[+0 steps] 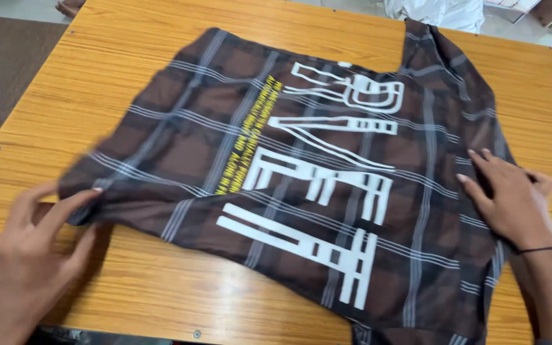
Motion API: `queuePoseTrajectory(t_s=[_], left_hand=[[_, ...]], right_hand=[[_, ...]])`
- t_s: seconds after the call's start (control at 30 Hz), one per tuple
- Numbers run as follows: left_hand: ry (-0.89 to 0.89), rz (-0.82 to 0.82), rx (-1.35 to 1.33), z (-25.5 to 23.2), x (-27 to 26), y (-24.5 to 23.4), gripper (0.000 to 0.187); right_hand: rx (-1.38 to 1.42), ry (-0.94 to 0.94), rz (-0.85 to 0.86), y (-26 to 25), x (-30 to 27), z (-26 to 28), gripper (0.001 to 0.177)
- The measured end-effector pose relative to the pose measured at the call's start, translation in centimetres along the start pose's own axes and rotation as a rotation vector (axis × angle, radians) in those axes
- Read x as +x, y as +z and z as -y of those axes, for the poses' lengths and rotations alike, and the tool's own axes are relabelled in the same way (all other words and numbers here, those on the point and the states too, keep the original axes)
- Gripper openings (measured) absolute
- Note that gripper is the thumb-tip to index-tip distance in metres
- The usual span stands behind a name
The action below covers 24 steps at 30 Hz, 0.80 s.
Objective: Folding a brown plaid shirt and placing it into a plastic bag.
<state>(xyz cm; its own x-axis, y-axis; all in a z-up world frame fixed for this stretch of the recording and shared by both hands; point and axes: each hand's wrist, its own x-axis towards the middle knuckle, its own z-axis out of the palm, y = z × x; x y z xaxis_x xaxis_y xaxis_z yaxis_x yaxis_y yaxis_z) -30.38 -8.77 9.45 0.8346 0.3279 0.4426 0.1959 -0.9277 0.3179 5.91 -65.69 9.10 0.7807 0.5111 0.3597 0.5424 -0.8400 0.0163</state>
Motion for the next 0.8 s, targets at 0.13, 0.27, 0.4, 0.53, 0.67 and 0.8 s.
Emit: queuePoseTrajectory(t_s=[0.13, 0.27, 0.4, 0.53, 0.67, 0.8], left_hand=[[0.061, -0.194, 0.259, -0.5, -0.7, 0.0, 0.059], [-0.163, -0.186, 0.04, 1.9, -3.6, 0.9, 0.052], [0.244, -0.186, 0.065, 4.0, -7.2, 2.8, 0.037], [0.475, -0.106, 0.268, 4.2, -7.8, 2.9, 0.037], [0.046, 0.022, 0.173, 4.5, -6.3, 1.5, 0.042], [-0.274, -0.156, -0.095, 3.8, -5.2, 2.7, 0.039]], right_hand=[[0.143, -0.082, 0.04, -0.8, 0.7, 4.6, 0.058], [0.027, -0.105, 0.036, 0.3, 0.5, 3.6, 0.055], [0.018, -0.056, 0.039, 0.3, 0.4, 3.4, 0.054], [0.015, -0.059, 0.052, 0.4, 0.4, 3.3, 0.054], [0.045, -0.071, 0.04, 0.4, 0.4, 3.1, 0.053], [0.023, -0.063, 0.051, 0.6, 0.1, 3.1, 0.054]])
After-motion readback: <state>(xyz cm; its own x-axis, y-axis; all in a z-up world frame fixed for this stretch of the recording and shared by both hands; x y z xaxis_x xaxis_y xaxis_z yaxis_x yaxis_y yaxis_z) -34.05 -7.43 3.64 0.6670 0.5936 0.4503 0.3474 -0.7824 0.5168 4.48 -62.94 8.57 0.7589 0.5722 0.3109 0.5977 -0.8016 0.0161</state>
